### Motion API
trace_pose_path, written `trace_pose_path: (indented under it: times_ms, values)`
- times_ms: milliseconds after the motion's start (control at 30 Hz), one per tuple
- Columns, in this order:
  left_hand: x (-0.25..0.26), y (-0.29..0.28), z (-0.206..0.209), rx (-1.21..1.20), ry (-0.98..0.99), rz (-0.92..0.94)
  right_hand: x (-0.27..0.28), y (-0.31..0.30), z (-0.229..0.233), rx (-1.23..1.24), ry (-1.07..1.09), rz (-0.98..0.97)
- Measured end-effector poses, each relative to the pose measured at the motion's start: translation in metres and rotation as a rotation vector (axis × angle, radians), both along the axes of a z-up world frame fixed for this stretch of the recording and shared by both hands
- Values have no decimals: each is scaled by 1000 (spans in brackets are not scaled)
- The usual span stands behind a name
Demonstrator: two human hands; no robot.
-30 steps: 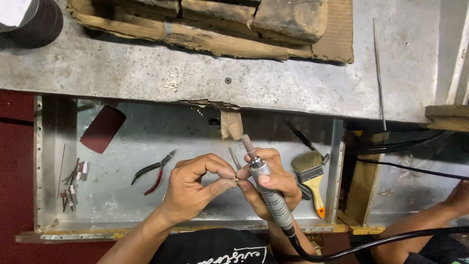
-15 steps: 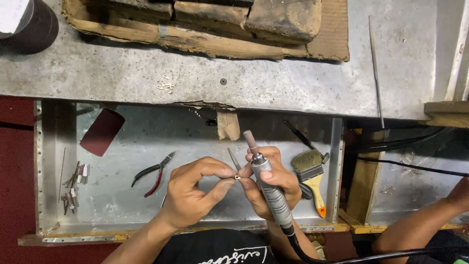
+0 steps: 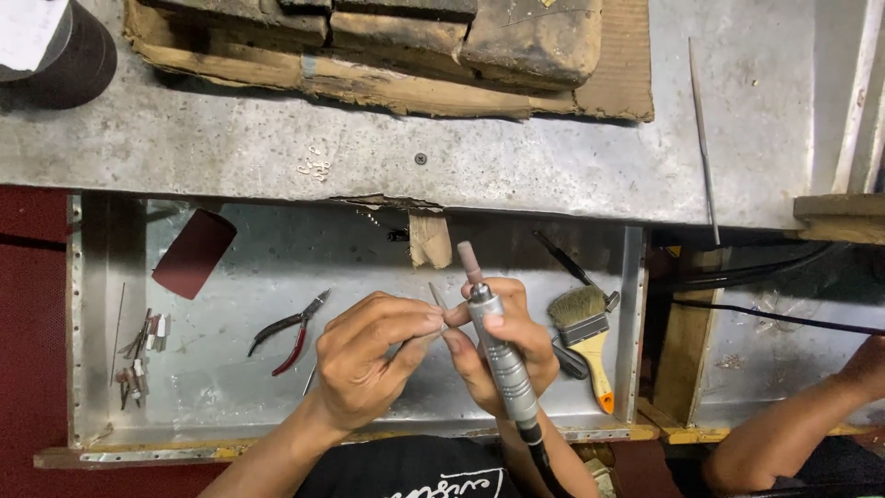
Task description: Using a handheld rotary tool to polish or grind a small jewelry component at a workbench.
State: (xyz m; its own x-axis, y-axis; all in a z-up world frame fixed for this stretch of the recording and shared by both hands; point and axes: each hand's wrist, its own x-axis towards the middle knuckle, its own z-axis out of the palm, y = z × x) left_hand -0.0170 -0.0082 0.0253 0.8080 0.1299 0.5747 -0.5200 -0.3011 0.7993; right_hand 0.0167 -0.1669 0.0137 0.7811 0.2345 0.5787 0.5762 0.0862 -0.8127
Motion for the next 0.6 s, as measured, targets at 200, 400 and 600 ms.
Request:
trace_pose_path:
  times_ms: [200,400,600]
  values:
    - [-1,2,-3,67,-47,-42,1,-4,0,126,204,99]
    - [5,2,-1,-66,8,-102,6,1,7,130,253,79]
    - [10,8,-6,56,-90,-67,5,4,4,132,284,91]
